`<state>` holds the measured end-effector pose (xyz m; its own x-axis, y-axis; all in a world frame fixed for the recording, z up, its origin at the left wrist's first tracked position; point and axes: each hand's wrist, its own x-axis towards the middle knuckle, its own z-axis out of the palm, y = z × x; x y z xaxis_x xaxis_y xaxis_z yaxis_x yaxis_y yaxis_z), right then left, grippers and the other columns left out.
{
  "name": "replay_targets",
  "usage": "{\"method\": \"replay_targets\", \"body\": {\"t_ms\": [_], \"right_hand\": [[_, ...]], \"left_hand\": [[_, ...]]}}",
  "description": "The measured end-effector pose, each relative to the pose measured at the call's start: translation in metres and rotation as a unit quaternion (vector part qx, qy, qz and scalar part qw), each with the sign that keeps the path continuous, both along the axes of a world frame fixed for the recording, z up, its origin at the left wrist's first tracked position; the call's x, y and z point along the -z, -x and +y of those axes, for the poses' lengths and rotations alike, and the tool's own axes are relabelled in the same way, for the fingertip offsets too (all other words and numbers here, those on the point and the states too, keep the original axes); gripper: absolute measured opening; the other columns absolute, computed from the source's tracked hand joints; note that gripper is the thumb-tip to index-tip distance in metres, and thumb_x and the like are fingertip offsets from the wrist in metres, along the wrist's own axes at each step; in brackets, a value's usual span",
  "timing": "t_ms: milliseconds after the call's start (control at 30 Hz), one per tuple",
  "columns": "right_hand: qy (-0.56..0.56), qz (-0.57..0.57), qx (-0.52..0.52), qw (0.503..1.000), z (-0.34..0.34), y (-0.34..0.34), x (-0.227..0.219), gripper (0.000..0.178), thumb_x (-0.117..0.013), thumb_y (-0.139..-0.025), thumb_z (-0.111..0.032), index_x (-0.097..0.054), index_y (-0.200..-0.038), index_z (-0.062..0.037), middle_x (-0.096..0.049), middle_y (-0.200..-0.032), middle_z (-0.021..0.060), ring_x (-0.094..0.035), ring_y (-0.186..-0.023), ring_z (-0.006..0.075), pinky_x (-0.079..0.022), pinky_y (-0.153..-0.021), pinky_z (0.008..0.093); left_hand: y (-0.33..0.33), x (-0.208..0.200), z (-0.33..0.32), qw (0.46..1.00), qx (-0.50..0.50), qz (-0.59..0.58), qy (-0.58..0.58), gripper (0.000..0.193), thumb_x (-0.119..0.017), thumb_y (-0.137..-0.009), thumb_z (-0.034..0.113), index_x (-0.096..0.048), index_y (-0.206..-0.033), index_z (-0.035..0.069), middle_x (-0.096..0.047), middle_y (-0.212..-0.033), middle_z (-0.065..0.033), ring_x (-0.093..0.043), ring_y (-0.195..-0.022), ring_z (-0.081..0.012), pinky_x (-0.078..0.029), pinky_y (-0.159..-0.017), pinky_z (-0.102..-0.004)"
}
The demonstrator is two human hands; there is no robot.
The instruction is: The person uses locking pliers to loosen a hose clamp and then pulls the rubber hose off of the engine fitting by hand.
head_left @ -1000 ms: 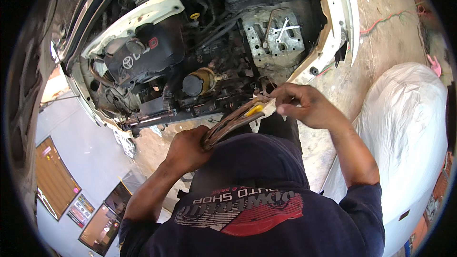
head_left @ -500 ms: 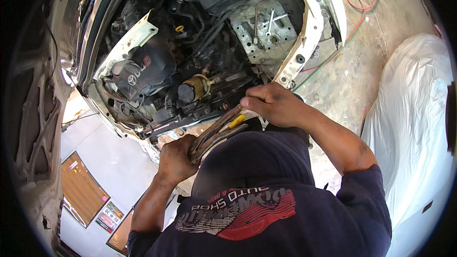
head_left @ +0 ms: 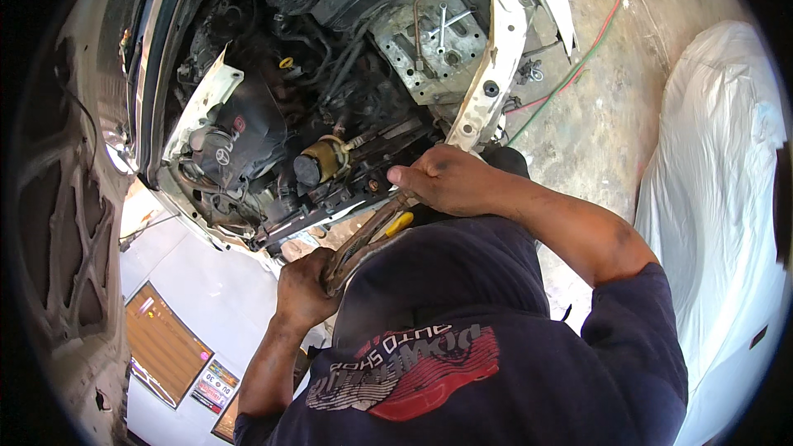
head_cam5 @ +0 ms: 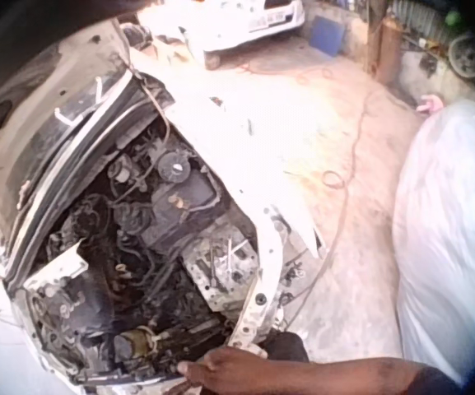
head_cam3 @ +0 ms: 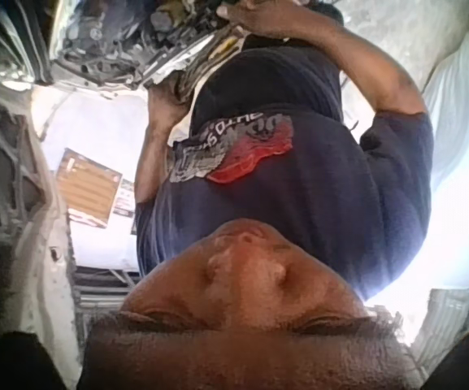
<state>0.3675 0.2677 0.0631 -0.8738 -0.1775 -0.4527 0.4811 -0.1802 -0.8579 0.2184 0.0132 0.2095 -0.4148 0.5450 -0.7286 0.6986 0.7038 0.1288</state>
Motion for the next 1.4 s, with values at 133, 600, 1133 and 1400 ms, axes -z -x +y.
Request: {"method": "replay_targets", "body": {"t_ms": [133, 600, 1133, 1400], "right_hand": [[0.007, 0.141, 0.08, 0.987, -0.005, -0.009, 0.011, 0.069, -0.043, -0.108, -0.059, -0.068, -0.091, 0.0034, -0.065, -0.08, 0.0212, -0.064, -0.078, 0.03, -0.049, -0.077, 0.0446], [0.011, 0.074, 0.069, 0.995, 0.006, -0.017, 0.017, 0.071, -0.045, -0.108, -0.058, -0.066, -0.076, 0.0014, -0.058, -0.063, 0.0174, -0.061, -0.068, 0.0335, -0.049, -0.071, 0.0463], [0.003, 0.077, -0.026, 0.997, 0.021, 0.002, 0.008, 0.062, -0.058, -0.103, -0.056, -0.061, -0.128, 0.0002, -0.066, -0.126, 0.0226, -0.066, -0.107, 0.0302, -0.051, -0.092, 0.0425], [-0.501, 0.318, -0.144, 0.792, -0.032, 0.044, -0.055, 0.027, -0.064, -0.091, -0.019, -0.07, -0.108, 0.0005, -0.064, -0.106, 0.0121, -0.059, -0.111, 0.0285, -0.05, -0.089, 0.0397]], "left_hand": [[-0.002, 0.0, 0.0, 1.0, -0.015, 0.011, -0.007, 0.031, -0.081, -0.074, 0.014, -0.069, -0.103, 0.008, -0.071, -0.086, -0.0159, -0.071, -0.081, -0.0382, -0.057, -0.072, -0.0458], [-0.001, 0.001, 0.021, 0.998, 0.054, 0.012, -0.031, 0.025, -0.078, -0.074, 0.011, -0.067, -0.096, 0.006, -0.069, -0.084, -0.0173, -0.07, -0.076, -0.0395, -0.055, -0.068, -0.0465], [0.005, 0.002, 0.02, 0.999, 0.013, 0.022, -0.025, 0.025, -0.075, -0.08, 0.012, -0.067, -0.103, 0.006, -0.071, -0.087, -0.0203, -0.07, -0.083, -0.0425, -0.056, -0.074, -0.0478], [0.021, 0.009, 0.031, 0.998, -0.038, -0.001, 0.06, 0.028, -0.075, -0.083, 0.022, -0.072, -0.105, 0.005, -0.074, -0.092, -0.0215, -0.072, -0.09, -0.0417, -0.058, -0.08, -0.0474]]}}
